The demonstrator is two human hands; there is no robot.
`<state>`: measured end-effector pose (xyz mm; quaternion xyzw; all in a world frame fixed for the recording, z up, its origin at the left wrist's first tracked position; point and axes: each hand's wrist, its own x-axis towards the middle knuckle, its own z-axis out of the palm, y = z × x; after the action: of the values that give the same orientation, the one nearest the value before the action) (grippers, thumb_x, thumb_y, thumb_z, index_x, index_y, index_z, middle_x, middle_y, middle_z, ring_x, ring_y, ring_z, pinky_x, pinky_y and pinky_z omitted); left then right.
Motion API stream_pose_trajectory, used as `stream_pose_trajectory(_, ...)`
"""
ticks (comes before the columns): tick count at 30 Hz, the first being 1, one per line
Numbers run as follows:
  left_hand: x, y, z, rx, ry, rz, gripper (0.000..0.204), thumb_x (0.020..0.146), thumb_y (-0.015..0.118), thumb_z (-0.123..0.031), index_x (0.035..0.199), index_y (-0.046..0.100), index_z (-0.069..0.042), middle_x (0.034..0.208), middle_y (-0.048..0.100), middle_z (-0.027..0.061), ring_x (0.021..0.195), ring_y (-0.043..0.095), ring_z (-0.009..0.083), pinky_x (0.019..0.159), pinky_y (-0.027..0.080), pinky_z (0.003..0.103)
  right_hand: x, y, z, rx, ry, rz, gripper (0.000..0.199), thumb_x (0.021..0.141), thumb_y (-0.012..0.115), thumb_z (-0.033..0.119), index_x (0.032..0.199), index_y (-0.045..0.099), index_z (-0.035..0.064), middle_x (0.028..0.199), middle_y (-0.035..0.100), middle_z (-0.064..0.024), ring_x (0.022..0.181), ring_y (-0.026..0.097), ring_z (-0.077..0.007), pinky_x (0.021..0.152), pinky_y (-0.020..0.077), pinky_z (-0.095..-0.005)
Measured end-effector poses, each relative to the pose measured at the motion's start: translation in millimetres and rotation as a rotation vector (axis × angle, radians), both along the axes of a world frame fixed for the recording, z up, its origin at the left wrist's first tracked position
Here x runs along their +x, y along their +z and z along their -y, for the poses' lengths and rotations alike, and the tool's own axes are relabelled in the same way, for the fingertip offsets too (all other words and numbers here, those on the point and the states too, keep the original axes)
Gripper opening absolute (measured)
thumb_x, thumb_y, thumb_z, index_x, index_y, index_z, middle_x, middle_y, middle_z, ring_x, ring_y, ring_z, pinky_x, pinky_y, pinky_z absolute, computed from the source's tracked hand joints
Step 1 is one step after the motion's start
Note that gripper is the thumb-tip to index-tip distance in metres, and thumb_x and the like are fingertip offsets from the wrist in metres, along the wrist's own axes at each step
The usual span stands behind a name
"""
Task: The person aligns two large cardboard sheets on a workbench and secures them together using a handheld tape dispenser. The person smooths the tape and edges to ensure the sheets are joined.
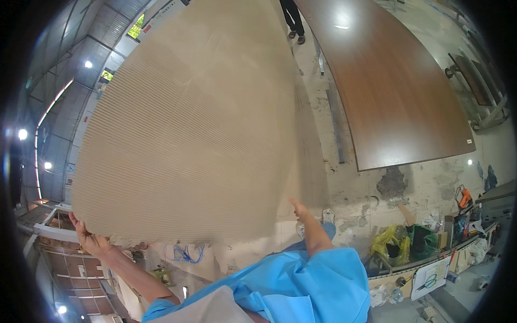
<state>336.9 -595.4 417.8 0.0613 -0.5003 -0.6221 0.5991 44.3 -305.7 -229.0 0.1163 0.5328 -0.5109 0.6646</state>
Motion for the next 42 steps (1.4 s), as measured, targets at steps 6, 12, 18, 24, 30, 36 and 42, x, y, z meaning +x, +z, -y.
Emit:
stream_pose_trajectory(6,52,32,32,0.043,-0.069,-0.024,0.048,0.093,0.050,0.010,0.137,0.056,-0.007,0.135,0.061,0.0144,0.123,0.059,0.0220,0.109,0.048,0.042,71,29,56,-0.156,0.029,0.132,0.122,0.075,0.055,0.090,0.164,0.011,0.0177,0.164,0.010,-0.0299,0.152,0.014,-0.0463,0.118,0.0188,-0.0633)
stream_pose_trajectory(12,35,44,-8,0.030,-0.075,-0.139,0.039,0.093,0.056,0.001,0.132,0.061,-0.004,0.133,0.063,0.0133,0.120,0.061,0.0198,0.106,0.049,0.037,102,16,74,-0.075,-0.095,0.081,0.127,0.072,0.055,0.091,0.164,0.008,0.0172,0.165,0.008,-0.0297,0.153,0.011,-0.0445,0.118,0.0180,-0.0624)
stream_pose_trajectory(18,25,31,-8,-0.192,0.668,0.157,0.042,0.084,0.072,-0.012,0.124,0.068,-0.002,0.126,0.065,0.0100,0.120,0.059,0.0193,0.103,0.047,0.033,131,-12,106,-0.048,-0.088,0.239,0.135,0.071,0.060,0.089,0.163,-0.002,0.0103,0.163,0.015,-0.0307,0.150,0.019,-0.0433,0.117,0.0199,-0.0619)
stream_pose_trajectory(24,0,69,-3,0.020,0.288,-0.093,0.029,0.087,0.068,-0.009,0.115,0.068,-0.005,0.119,0.066,0.0139,0.099,0.067,0.0229,0.080,0.060,0.034,138,-12,132,-0.261,0.032,0.240,0.134,0.075,0.061,0.085,0.161,-0.003,0.0057,0.161,0.019,-0.0288,0.151,0.020,-0.0405,0.121,0.0139,-0.0581)
stream_pose_trajectory(30,63,97,-2,-0.026,-0.059,-0.011,0.028,0.087,0.061,0.004,0.110,0.068,-0.010,0.105,0.072,0.0105,0.093,0.072,0.0235,0.080,0.062,0.037,135,3,153,-0.246,0.012,0.234,0.132,0.076,0.064,0.082,0.161,-0.001,0.0055,0.167,0.007,-0.0217,0.153,0.017,-0.0374,0.121,0.0168,-0.0555)
stream_pose_trajectory(36,67,124,46,-0.099,0.298,0.113,0.062,0.102,0.044,-0.054,0.144,0.055,-0.009,0.136,0.060,0.0254,0.134,0.054,0.0268,0.117,0.036,0.048,130,11,185,-0.384,0.033,0.195,0.095,0.095,0.058,0.061,0.158,0.020,-0.0007,0.164,0.024,-0.0197,0.151,0.024,-0.0355,0.121,0.0222,-0.0522)
stream_pose_trajectory(42,142,85,83,-0.894,1.438,1.005,0.056,0.080,0.053,0.005,0.136,0.059,-0.001,0.150,0.051,0.0177,0.144,0.042,0.0257,0.117,0.033,0.036,80,-12,125,-0.449,-0.172,0.268,0.060,0.101,0.058,0.042,0.140,0.049,-0.0029,0.136,0.059,-0.0155,0.128,0.055,-0.0295,0.112,0.0400,-0.0445)
